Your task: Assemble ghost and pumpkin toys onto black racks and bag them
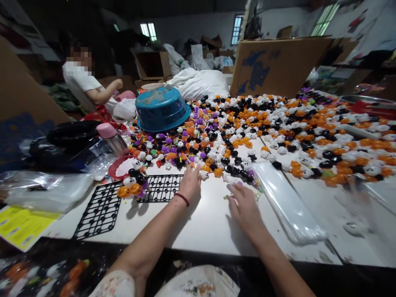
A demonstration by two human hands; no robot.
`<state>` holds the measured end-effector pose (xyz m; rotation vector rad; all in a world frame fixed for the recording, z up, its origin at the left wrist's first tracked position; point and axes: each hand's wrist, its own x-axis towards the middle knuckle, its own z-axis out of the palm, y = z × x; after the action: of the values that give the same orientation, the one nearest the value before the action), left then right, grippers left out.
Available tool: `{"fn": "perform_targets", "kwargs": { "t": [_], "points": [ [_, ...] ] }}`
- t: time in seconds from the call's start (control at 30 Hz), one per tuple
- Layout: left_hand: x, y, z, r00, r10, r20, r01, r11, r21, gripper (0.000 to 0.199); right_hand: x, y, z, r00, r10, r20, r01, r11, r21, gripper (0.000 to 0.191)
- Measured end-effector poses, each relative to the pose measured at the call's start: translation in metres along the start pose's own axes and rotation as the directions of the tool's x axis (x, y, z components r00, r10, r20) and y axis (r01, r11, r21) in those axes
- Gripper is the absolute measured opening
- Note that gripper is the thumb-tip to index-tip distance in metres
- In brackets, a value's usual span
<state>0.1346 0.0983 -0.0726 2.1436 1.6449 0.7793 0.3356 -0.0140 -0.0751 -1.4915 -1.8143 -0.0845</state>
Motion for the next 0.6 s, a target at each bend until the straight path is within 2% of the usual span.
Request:
{"fn": "perform_targets", "kwargs": {
  "t": [0.07, 0.17, 0.23, 0.3, 0.37, 0.5, 0.6],
  "points": [
    [0.009, -0.009, 0.006, 0.998, 0.03, 0.051, -0.028, 0.999, -0.027, 0.037, 0.015, -0.016, 0.019, 0.995, -0.074, 0.062, 0.067, 0.993, 0.097, 0.03],
    [0.012, -0.018, 0.012, 0.999, 0.01, 0.051, -0.004, 0.994, -0.113, 0.021, 0.049, -0.036, 0.052, 0.979, -0.087, 0.185, 0.057, 0.986, 0.158, 0.027],
    [0.01, -0.024, 0.013, 0.999, -0.027, 0.039, 0.034, 0.983, -0.18, 0.018, 0.08, -0.045, 0.074, 0.952, -0.049, 0.301, 0.017, 0.994, 0.108, 0.026],
    [0.009, -0.028, 0.011, 0.997, -0.076, 0.025, 0.08, 0.965, -0.251, 0.019, 0.112, -0.052, 0.096, 0.907, 0.025, 0.421, -0.032, 0.999, 0.012, 0.026],
    [0.009, -0.031, 0.008, 0.991, -0.135, 0.005, 0.129, 0.934, -0.332, 0.018, 0.141, -0.057, 0.116, 0.868, 0.096, 0.487, -0.08, 0.995, -0.054, 0.027],
    [0.0, -0.032, -0.003, 0.96, -0.275, -0.054, 0.209, 0.828, -0.52, 0.014, 0.173, -0.061, 0.146, 0.813, 0.161, 0.559, -0.143, 0.987, -0.077, 0.024],
    [-0.014, -0.029, -0.012, 0.924, -0.383, -0.004, 0.28, 0.683, -0.675, 0.025, 0.174, -0.059, 0.151, 0.787, 0.183, 0.589, -0.177, 0.982, -0.069, 0.026]
  ]
}}
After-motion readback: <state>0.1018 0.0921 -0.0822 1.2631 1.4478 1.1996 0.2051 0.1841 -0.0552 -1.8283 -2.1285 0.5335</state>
